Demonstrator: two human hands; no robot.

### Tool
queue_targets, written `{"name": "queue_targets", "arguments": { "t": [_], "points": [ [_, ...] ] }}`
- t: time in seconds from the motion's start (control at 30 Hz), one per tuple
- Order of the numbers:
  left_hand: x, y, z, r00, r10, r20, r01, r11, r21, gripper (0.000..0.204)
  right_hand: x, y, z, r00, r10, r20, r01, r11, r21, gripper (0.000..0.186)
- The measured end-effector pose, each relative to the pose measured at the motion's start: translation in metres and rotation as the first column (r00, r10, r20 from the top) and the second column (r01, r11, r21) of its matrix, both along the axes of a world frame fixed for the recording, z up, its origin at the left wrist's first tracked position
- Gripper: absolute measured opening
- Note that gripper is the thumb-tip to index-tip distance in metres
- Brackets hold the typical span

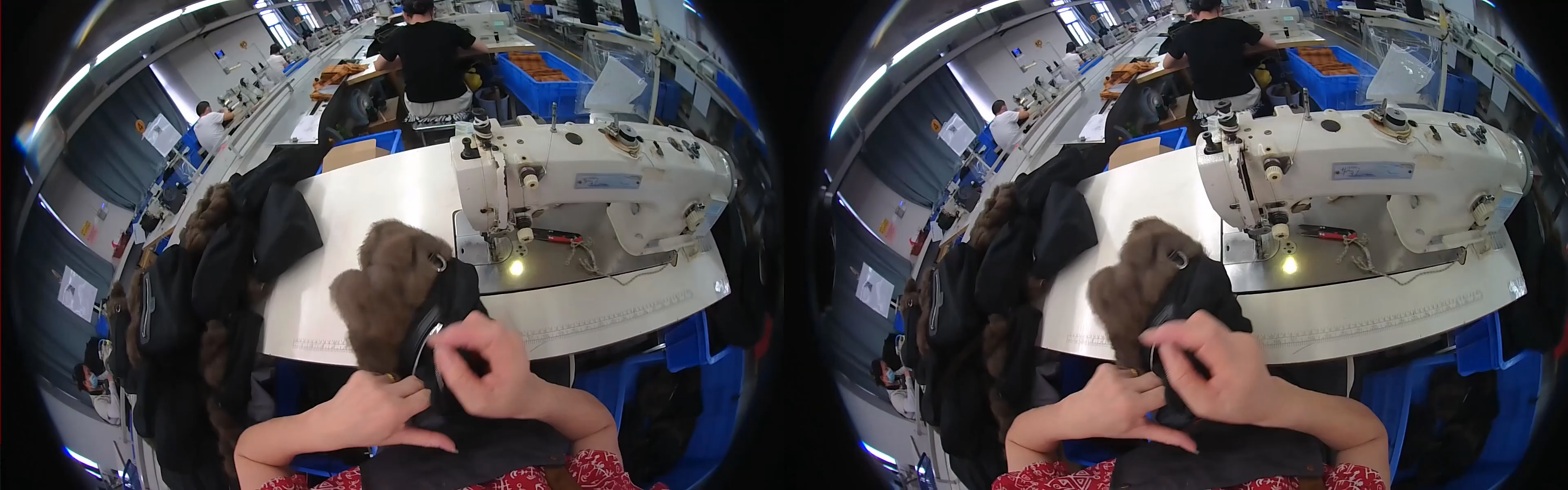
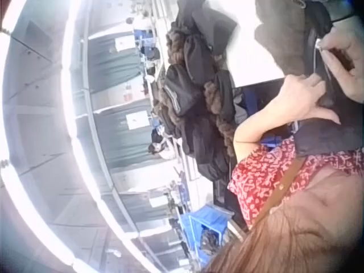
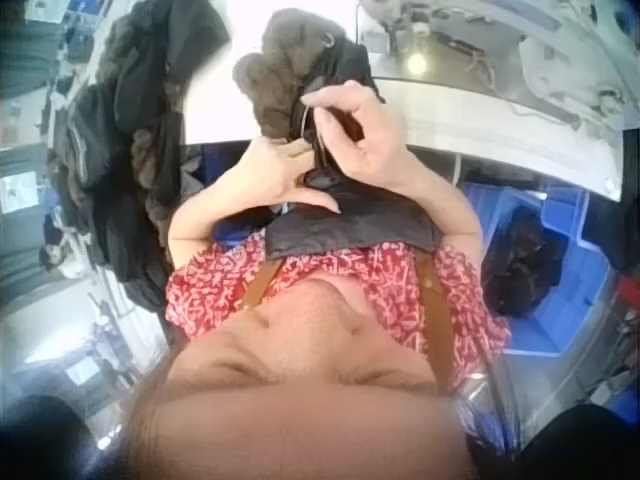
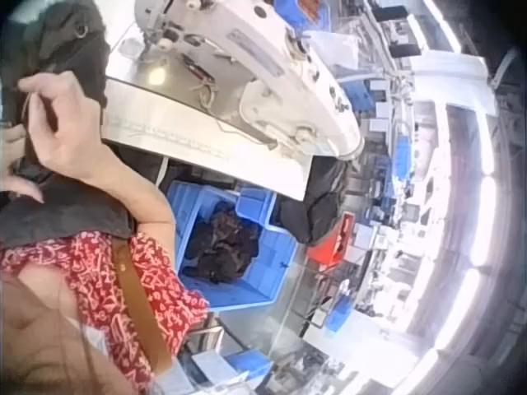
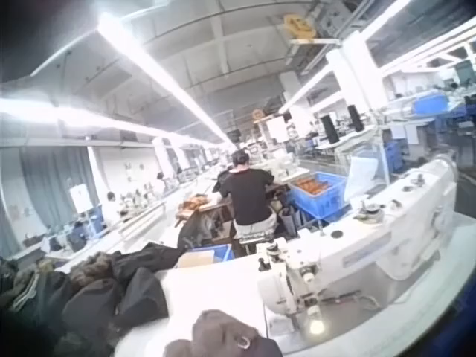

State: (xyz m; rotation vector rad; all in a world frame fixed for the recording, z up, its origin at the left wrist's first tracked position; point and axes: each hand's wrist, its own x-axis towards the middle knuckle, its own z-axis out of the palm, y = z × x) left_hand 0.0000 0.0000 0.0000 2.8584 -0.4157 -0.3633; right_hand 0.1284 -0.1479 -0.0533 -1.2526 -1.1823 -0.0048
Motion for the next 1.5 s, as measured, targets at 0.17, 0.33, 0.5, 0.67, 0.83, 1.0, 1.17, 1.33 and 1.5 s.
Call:
{"name": "queue_targets", "arguments": {
  "t": [0.17,0.33,0.5,0.67,0.83,1.0,1.17,1.33,1.5],
  "points": [
    [0.010,0.003,-0.005,0.987,-0.158,-0.038,0.125,0.886,-0.447,0.038,-0.031,0.009,0.023,0.911,-0.110,0.397,0.109,0.994,0.027,0.038],
    [-0.005,0.050,-0.050,0.901,0.120,-0.418,-0.407,-0.103,-0.907,0.042,0.002,-0.001,0.015,0.928,-0.190,0.321,0.214,0.976,-0.040,0.046],
    [-0.001,0.042,-0.053,0.837,0.333,-0.434,-0.420,-0.116,-0.900,0.039,0.004,-0.008,-0.018,0.985,-0.139,-0.100,0.115,0.970,-0.216,0.051],
    [0.003,0.041,-0.046,0.802,0.431,-0.412,-0.444,-0.031,-0.896,0.027,0.000,-0.005,-0.020,0.967,-0.197,0.159,0.232,0.943,-0.241,0.047],
    [-0.005,0.058,-0.053,0.885,0.246,-0.396,-0.401,-0.030,-0.916,0.022,0.013,0.010,-0.015,0.920,-0.234,0.314,0.293,0.943,-0.156,0.026],
    [-0.004,0.065,-0.046,0.811,0.412,-0.415,-0.335,-0.254,-0.907,0.026,0.049,0.001,-0.031,0.870,-0.428,0.245,0.426,0.903,0.060,0.018],
    [0.001,0.055,-0.045,0.781,0.476,-0.403,-0.364,-0.177,-0.914,0.026,0.051,-0.018,-0.031,0.870,-0.314,-0.380,0.317,0.947,-0.058,0.009],
    [0.005,0.070,-0.052,0.707,0.546,-0.450,-0.383,-0.240,-0.892,0.023,0.053,-0.017,-0.031,0.840,-0.101,-0.533,0.165,0.984,0.074,0.010],
    [0.005,0.076,-0.056,0.730,0.393,-0.559,-0.391,-0.430,-0.814,0.025,0.059,-0.020,-0.042,0.855,-0.183,-0.485,0.219,0.975,0.019,0.008]
  ]
}}
